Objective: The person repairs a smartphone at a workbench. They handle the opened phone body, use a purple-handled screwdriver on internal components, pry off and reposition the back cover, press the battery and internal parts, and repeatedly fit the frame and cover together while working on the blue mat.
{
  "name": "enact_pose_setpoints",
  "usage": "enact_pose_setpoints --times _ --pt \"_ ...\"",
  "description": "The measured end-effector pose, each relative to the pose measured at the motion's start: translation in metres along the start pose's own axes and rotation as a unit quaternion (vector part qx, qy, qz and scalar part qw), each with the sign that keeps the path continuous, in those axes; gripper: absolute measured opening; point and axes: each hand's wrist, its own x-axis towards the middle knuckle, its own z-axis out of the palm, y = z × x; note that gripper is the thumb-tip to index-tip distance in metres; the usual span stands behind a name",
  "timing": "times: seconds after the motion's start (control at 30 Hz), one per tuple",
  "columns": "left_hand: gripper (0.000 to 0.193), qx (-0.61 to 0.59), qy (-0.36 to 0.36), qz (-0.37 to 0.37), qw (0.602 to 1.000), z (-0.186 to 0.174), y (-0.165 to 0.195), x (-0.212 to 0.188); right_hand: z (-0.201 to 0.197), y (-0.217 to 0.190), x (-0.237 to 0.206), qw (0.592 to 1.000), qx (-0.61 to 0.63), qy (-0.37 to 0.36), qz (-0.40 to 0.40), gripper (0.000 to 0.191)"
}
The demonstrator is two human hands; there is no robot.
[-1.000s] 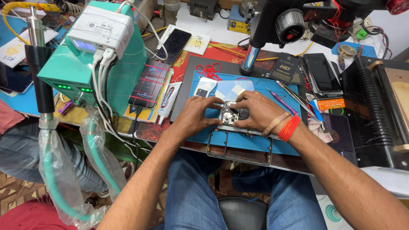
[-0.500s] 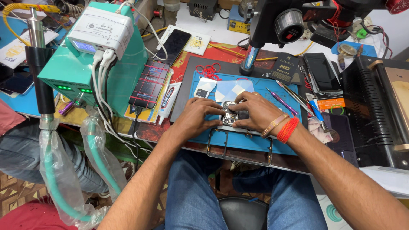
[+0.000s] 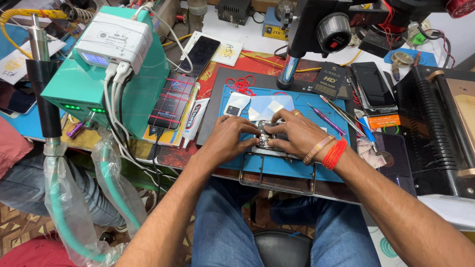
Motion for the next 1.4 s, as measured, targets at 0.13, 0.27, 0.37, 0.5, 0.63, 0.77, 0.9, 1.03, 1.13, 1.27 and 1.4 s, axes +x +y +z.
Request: enact_pose_setpoints --times 0.13,0.27,0.37,0.5,0.63,0.77,0.9,1.03,1.13,1.27,1.4 --pt "0.024 -0.015 0.015 -0.052 0.998 0.001 0.009 0.005 0.005 0.007 0.002 0.999 0.028 0.020 -0.016 0.044" --pt "0.023 -0.018 0.027 -0.080 0.996 0.001 0.016 0.009 0.009 0.009 0.005 0.999 0.047 0.023 0.007 0.047" --pt "0.022 -0.011 0.018 -0.086 0.996 0.002 0.018 0.009 0.009 0.010 0.007 0.998 0.052 0.022 0.017 0.048" --pt "0.030 -0.004 0.030 -0.070 0.997 0.004 0.018 0.008 0.008 0.007 0.009 0.998 0.049 0.023 0.035 0.051" --pt "0.034 -0.001 0.030 -0.067 0.997 0.007 0.015 0.007 0.006 0.000 0.011 0.998 0.029 0.020 0.059 0.050" --pt "0.033 -0.013 0.032 -0.057 0.998 0.009 0.013 0.005 0.004 -0.005 0.010 0.997 0.018 0.023 0.073 0.050" --pt "0.034 0.011 0.029 -0.042 0.999 0.010 0.012 0.003 0.004 -0.006 0.002 0.998 0.040 0.034 0.040 0.050" --pt "0.030 0.044 0.058 0.005 0.997 0.013 0.015 -0.002 0.014 -0.008 -0.013 0.994 0.023 0.104 -0.028 0.043" --pt "0.029 0.066 0.039 0.012 0.997 0.017 0.017 -0.002 0.027 -0.009 -0.020 0.987 -0.041 0.142 -0.057 0.033" --pt "0.029 0.085 0.020 0.006 0.996 0.019 0.018 -0.003 0.035 0.001 -0.025 0.982 -0.044 0.167 -0.076 0.037" --pt "0.037 0.057 0.027 0.014 0.998 0.016 0.019 -0.006 0.030 0.019 -0.024 0.986 0.085 0.140 -0.032 0.040"
